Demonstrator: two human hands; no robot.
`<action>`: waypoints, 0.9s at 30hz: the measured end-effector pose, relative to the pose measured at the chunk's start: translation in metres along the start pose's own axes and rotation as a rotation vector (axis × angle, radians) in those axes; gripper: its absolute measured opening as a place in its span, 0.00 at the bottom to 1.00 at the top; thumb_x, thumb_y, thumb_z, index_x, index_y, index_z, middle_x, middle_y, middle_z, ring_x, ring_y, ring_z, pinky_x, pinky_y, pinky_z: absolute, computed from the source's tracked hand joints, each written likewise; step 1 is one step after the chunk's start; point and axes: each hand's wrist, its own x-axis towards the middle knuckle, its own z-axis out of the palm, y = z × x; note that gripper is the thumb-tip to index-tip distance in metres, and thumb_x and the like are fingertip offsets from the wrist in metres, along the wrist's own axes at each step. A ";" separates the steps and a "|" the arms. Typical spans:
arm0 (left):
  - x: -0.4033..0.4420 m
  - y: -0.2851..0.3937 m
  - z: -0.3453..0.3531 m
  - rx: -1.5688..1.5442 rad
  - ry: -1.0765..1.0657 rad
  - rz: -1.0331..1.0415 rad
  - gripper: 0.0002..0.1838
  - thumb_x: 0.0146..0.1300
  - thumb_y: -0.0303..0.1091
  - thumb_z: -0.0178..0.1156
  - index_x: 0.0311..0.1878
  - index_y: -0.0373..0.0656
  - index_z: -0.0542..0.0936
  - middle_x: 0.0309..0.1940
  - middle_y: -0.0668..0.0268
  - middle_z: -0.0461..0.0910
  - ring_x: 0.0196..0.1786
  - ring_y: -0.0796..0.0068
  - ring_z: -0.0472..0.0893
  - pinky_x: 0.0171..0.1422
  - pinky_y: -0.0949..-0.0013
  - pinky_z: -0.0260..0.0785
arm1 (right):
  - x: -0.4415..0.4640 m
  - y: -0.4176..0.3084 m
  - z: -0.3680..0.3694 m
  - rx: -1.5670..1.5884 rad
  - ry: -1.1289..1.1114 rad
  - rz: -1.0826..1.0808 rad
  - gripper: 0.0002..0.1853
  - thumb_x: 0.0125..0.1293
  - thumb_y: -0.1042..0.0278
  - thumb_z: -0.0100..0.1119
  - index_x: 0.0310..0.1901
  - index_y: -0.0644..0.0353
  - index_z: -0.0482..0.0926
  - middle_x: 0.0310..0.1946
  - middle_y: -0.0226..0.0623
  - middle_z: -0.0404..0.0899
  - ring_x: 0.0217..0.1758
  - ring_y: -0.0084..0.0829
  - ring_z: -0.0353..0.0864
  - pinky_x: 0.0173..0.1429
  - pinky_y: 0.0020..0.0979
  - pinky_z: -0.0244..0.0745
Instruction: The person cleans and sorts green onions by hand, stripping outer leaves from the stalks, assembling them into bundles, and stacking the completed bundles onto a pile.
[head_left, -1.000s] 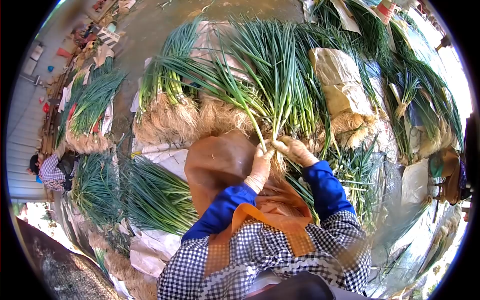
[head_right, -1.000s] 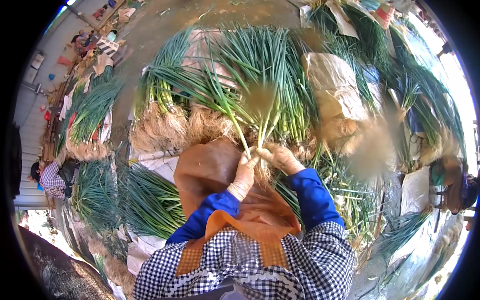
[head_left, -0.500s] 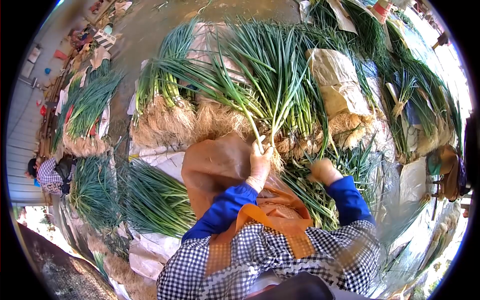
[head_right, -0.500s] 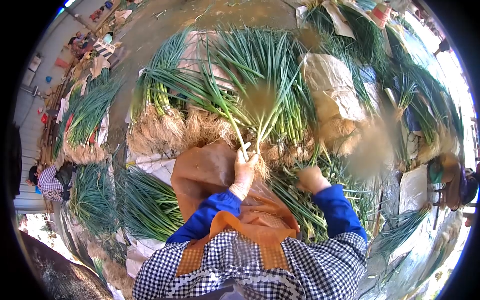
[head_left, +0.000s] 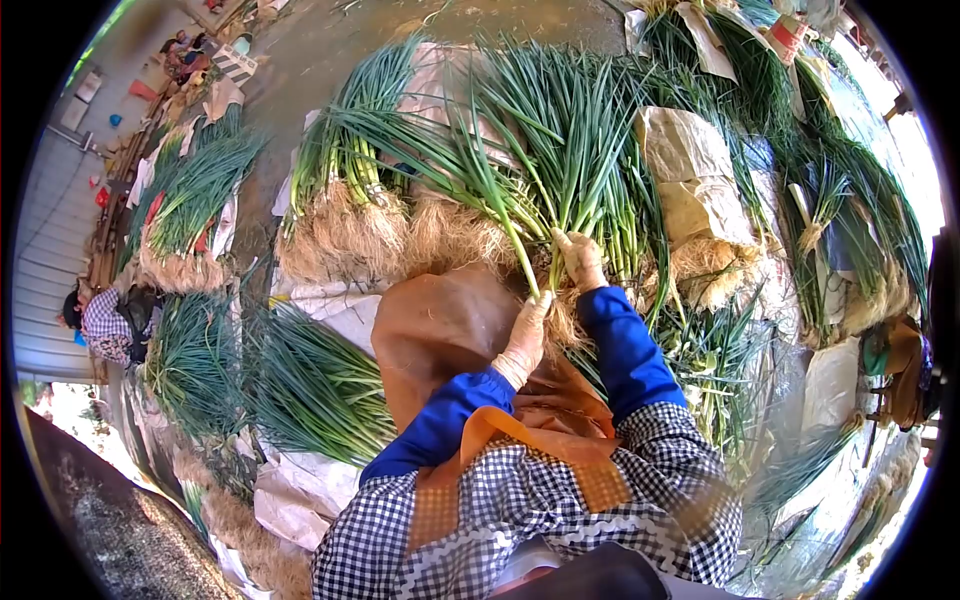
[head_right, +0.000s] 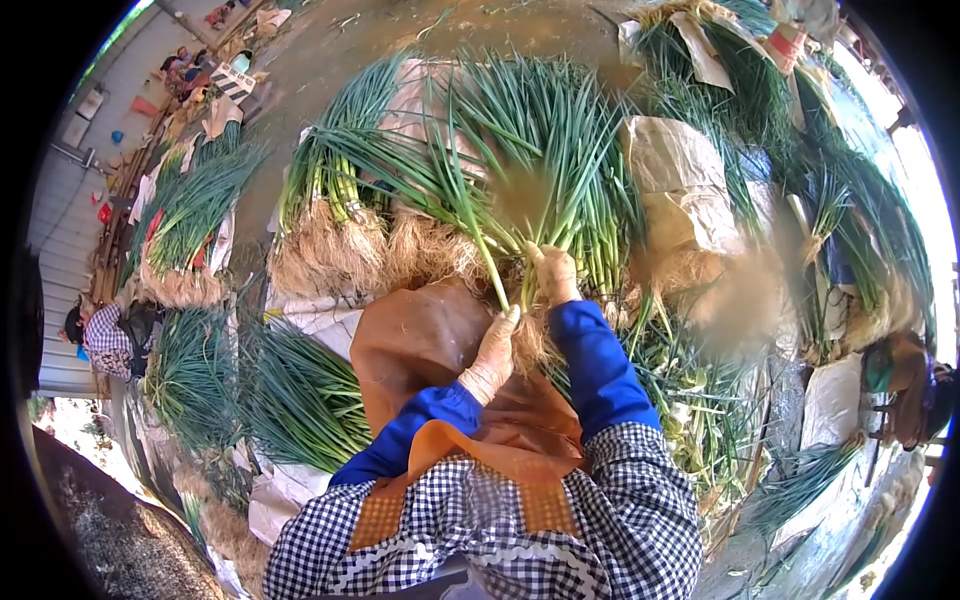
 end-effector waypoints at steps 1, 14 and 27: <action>-0.005 0.004 0.006 0.154 -0.027 0.024 0.10 0.60 0.37 0.59 0.42 0.44 0.75 0.32 0.77 0.72 0.36 0.84 0.70 0.43 0.78 0.65 | -0.001 0.008 0.001 -0.108 -0.039 -0.090 0.18 0.62 0.54 0.55 0.21 0.58 0.75 0.13 0.36 0.71 0.15 0.30 0.70 0.23 0.31 0.68; 0.002 0.008 0.004 -0.061 -0.048 -0.040 0.15 0.61 0.21 0.51 0.52 0.40 0.70 0.21 0.70 0.71 0.18 0.82 0.69 0.18 0.79 0.61 | -0.129 0.001 -0.202 -0.872 -0.829 0.298 0.20 0.64 0.51 0.53 0.36 0.63 0.79 0.29 0.39 0.81 0.27 0.26 0.77 0.30 0.25 0.70; -0.004 -0.001 0.003 0.169 -0.020 0.153 0.24 0.57 0.19 0.51 0.58 0.43 0.66 0.46 0.68 0.71 0.50 0.76 0.70 0.56 0.75 0.64 | -0.087 -0.023 -0.044 -0.904 -0.307 -0.793 0.20 0.65 0.53 0.47 0.19 0.53 0.73 0.13 0.35 0.72 0.13 0.29 0.71 0.17 0.31 0.64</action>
